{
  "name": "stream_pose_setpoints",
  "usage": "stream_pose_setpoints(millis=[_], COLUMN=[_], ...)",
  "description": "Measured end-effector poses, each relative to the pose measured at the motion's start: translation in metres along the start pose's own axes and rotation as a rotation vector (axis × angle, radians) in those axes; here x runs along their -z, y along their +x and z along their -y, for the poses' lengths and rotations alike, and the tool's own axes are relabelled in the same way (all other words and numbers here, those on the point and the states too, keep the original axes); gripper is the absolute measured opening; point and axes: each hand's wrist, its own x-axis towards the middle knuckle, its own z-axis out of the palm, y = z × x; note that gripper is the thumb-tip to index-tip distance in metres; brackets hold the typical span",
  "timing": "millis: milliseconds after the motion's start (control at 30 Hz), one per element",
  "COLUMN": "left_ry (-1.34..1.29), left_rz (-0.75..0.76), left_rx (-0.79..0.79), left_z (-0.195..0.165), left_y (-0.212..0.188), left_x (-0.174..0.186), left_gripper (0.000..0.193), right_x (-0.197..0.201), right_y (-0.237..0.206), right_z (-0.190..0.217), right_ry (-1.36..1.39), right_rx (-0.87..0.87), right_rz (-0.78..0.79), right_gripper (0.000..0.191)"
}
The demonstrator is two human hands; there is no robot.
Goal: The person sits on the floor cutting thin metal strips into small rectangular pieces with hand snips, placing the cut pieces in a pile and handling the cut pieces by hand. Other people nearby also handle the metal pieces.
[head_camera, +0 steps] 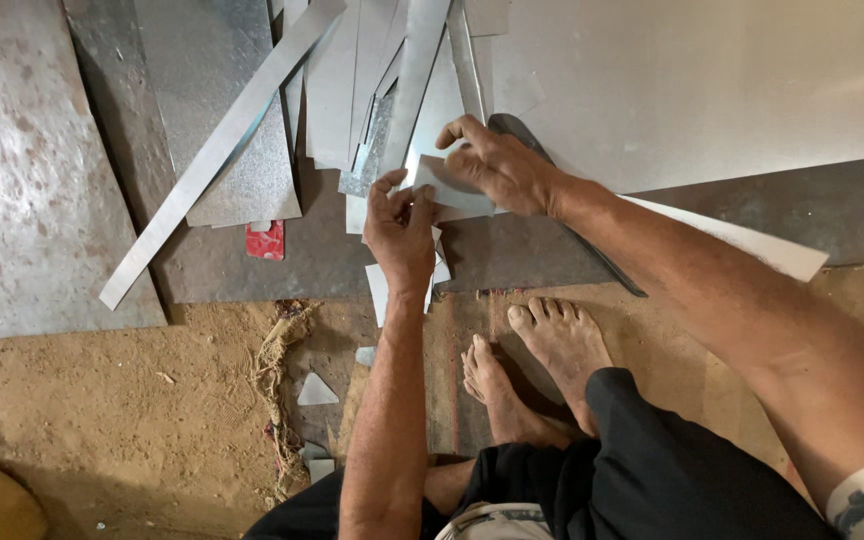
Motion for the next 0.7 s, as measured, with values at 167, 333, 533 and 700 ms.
stream_pose_setpoints(millis=[167,333,533,700], left_ry=[0.102,0.121,-0.266,-0.533], left_rz=[-0.098,-0.029,0.404,0.215], left_rx=[-0.091,-0.001,0.299,0.417], left_z=[-0.004,-0.009,0.008,0.052], left_y=[0.000,0.000,0.024,0.033], left_x=[-0.003,0.001,-0.005,-0.042], left_gripper=[0.020,0.020,0.024,0.029], right_x=[-0.020,-0.022,-0.009,0.015], right_y=[-0.009,-0.022,-0.030,-0.095], right_z=[0.027,0.034,0.026,0.015], right_ry=[-0.431,-0.613,-1.101,-1.026], right_rx=[-0.089,0.141,0.282,-0.205], right_rz=[-0.091,-0.253,-0.321,-0.145], right_gripper=[0.062,0.055,0.048,0.066])
